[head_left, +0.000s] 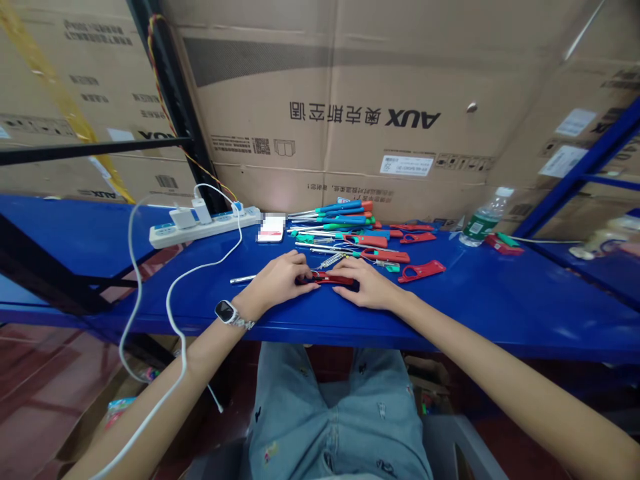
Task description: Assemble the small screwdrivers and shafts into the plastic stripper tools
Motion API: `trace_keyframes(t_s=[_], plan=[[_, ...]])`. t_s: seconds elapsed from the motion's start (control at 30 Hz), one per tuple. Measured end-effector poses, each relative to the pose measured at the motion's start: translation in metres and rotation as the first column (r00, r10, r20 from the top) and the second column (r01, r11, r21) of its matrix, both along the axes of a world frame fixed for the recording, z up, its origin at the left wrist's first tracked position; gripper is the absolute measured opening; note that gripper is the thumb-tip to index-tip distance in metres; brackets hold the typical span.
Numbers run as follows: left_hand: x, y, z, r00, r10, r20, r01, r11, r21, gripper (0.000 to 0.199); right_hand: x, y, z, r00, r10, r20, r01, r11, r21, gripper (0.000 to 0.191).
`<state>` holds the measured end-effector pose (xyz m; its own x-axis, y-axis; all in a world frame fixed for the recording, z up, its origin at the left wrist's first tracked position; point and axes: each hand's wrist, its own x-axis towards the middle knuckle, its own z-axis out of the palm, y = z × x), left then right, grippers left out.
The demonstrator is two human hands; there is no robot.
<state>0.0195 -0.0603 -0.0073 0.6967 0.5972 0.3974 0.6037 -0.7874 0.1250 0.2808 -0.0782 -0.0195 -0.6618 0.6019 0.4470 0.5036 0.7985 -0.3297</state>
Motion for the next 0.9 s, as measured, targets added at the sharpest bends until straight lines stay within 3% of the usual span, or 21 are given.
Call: trace_keyframes(t_s=[0.3, 0.47, 0.57, 0.73, 0.9], plan=[[0.004, -0.001, 0.000, 0.998, -0.057, -0.023, 0.056, 0.998, -0.040, 0.023, -0.001, 0.001, -0.005, 1.000, 0.008, -0.004, -0.008, 0.999, 0.032, 0.022], [0.005, -0.003, 0.001, 1.000, -0.019, 0.002, 0.019, 0.998, 0.053, 0.027, -0.002, -0.003, -0.004, 1.000, -0.011, 0.008, 0.011, 1.000, 0.015, 0.023], [0.005, -0.004, 0.001, 0.998, -0.061, 0.006, 0.060, 0.995, 0.085, 0.020, -0.003, -0.006, -0.001, 1.000, -0.018, 0.014, 0.018, 1.000, 0.007, 0.024], [0.007, -0.005, 0.000, 0.985, -0.165, -0.049, 0.167, 0.985, 0.046, 0.021, -0.006, -0.004, 0.014, 0.993, -0.067, 0.095, 0.068, 0.998, -0.015, 0.021], [0.008, -0.004, -0.001, 0.986, -0.165, -0.037, 0.166, 0.986, 0.022, 0.025, -0.019, 0.023, 0.038, 0.936, -0.247, 0.253, 0.223, 0.968, 0.118, 0.025]])
